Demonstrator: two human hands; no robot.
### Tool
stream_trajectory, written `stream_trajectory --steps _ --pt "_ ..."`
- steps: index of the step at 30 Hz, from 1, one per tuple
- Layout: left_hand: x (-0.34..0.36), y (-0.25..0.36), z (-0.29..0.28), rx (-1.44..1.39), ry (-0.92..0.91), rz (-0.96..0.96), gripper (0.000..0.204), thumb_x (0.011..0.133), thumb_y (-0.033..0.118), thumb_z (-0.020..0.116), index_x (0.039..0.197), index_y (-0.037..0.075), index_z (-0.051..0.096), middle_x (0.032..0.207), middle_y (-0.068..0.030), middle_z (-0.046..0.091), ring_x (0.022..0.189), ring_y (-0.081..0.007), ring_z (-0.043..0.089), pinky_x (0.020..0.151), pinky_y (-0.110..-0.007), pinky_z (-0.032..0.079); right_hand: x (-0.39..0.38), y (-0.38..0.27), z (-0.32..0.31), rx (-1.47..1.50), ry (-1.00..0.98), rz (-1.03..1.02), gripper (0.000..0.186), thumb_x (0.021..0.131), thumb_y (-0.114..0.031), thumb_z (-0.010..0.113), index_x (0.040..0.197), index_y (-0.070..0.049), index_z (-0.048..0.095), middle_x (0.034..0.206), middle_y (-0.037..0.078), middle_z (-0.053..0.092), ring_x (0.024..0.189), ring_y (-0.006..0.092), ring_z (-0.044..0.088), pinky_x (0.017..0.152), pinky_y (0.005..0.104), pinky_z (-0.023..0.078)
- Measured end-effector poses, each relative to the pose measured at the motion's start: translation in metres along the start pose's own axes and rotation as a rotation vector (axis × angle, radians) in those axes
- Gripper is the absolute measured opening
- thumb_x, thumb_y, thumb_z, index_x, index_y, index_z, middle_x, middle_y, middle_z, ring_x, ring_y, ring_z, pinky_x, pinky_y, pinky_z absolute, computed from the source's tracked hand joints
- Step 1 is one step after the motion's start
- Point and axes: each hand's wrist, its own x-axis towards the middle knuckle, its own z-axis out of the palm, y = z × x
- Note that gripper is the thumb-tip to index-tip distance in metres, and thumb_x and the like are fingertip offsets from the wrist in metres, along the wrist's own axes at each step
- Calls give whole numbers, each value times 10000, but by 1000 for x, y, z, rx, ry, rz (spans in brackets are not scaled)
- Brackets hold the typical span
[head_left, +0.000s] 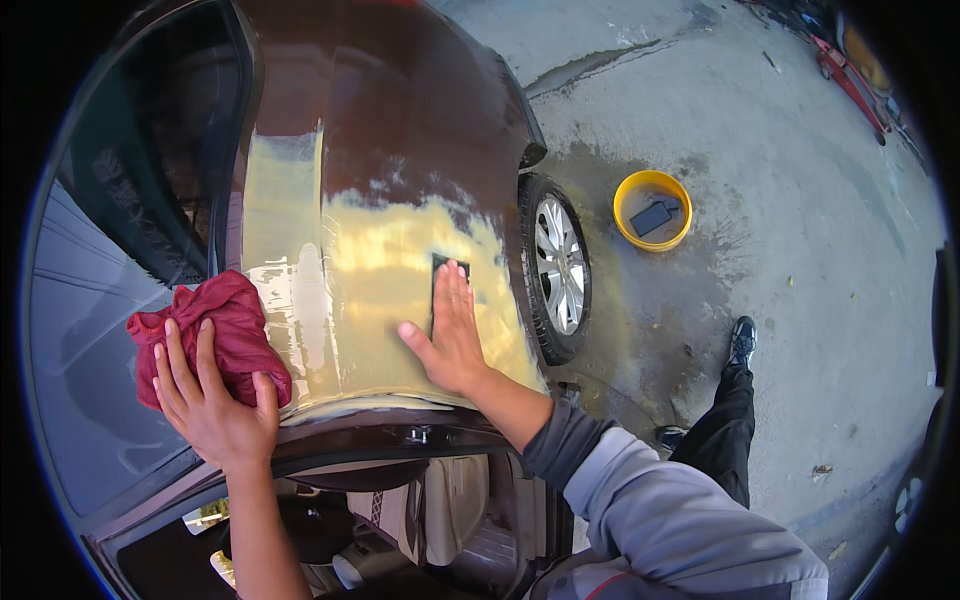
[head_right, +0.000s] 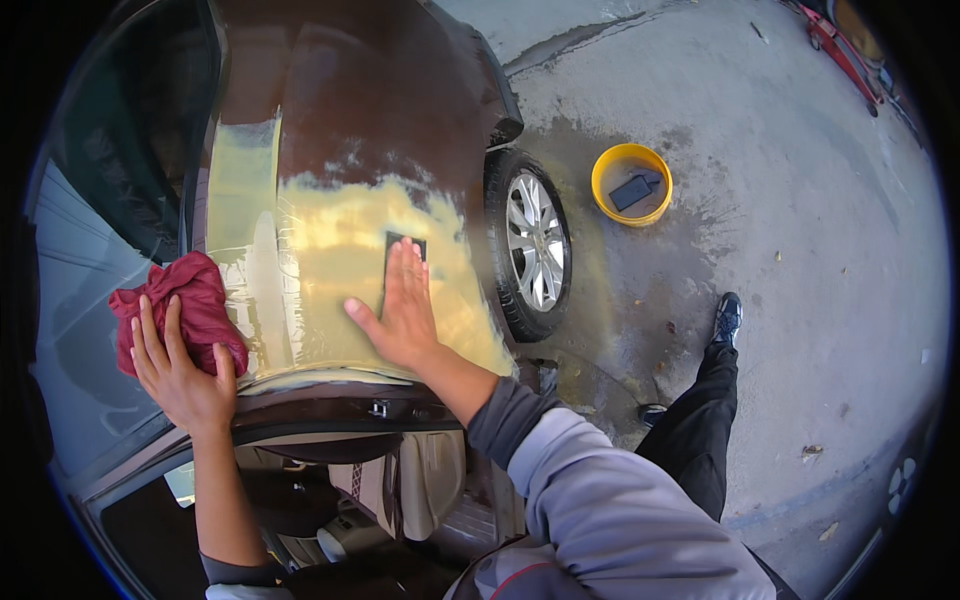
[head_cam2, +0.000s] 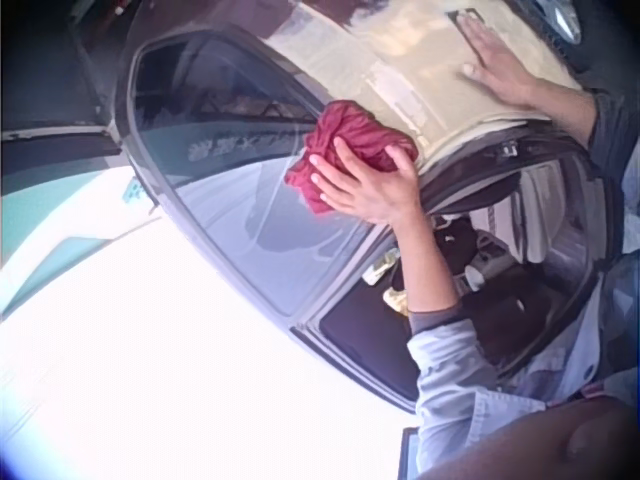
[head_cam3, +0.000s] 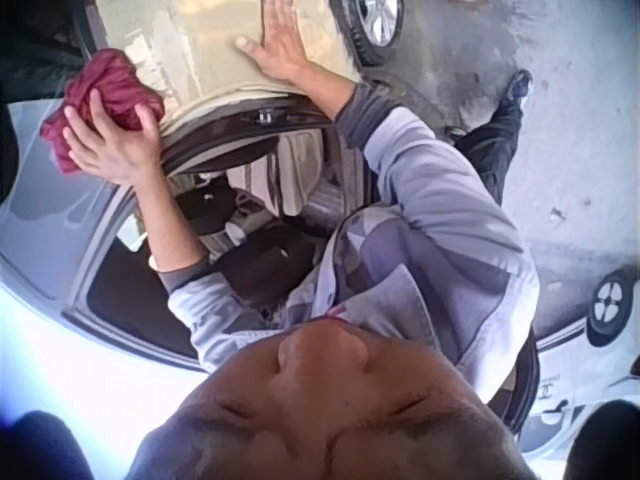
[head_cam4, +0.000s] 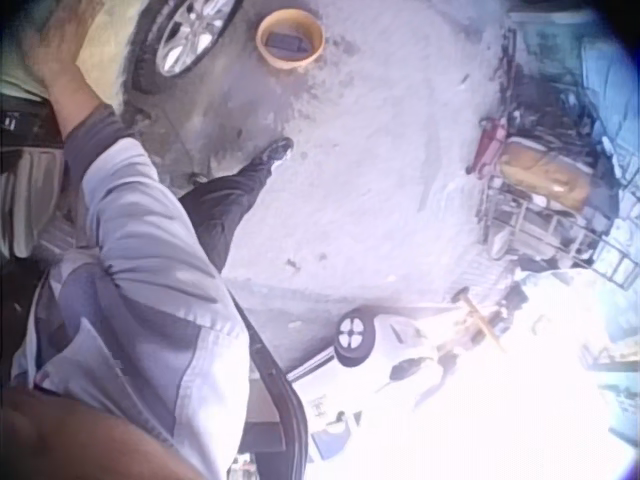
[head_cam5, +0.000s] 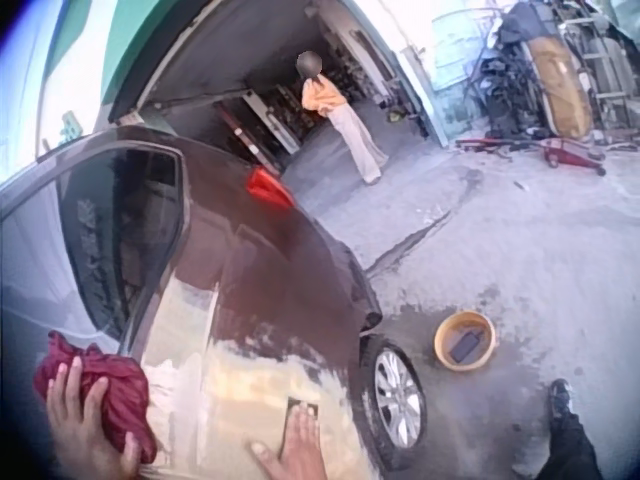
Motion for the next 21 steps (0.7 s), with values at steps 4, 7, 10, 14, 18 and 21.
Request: stream_trajectory --steps 4,7,10,14,18,21 --pt "0 -1 0 8 -26 -15 751 791 303 702 1527 185 616 1714 -124 448 1570 -412 393 1298 -561 274 -36 10 -2 -34 26 170 1134 1041 -671 522 1688 142 68 1771 380 61 1673 494 32 1354 543 15" --pt "0 -1 -1 -3 -18 2 756 790 307 701 1529 174 615 1713 -131 449 1570 -415 392 1298 -564 273 -120 30 -3 -19 20 364 1134 1040 -622 549 1693 132 8 1774 383 15 1675 495 -18 1349 549 -5" --pt "0 -2 -1 22 -38 4 754 797 315 697 1531 163 615 1711 -137 450 1569 -414 394 1293 -564 279 -125 41 0 29 25 504 1157 1027 -630 572 1693 134 14 1772 387 18 1674 498 -18 1348 546 -6" --pt "-1 -2 0 33 -7 30 747 806 323 694 1530 157 617 1711 -136 453 1572 -410 396 1286 -556 292 1 50 -2 -25 108 245 1130 1042 -669 537 1684 148 93 1777 367 81 1680 470 26 1361 528 18" --pt "-1 -3 1 39 -22 28 754 807 321 693 1535 144 610 1712 -138 453 1575 -411 392 1286 -554 291 26 60 -7 -63 114 240 1111 1051 -664 524 1688 140 97 1787 345 72 1683 460 19 1366 508 27" --pt "0 -3 1 28 -14 50 768 803 322 693 1544 140 600 1712 -148 450 1573 -414 394 1287 -557 289 -79 67 -10 -56 82 435 1124 1050 -663 531 1691 136 69 1790 342 60 1685 456 12 1363 510 23"
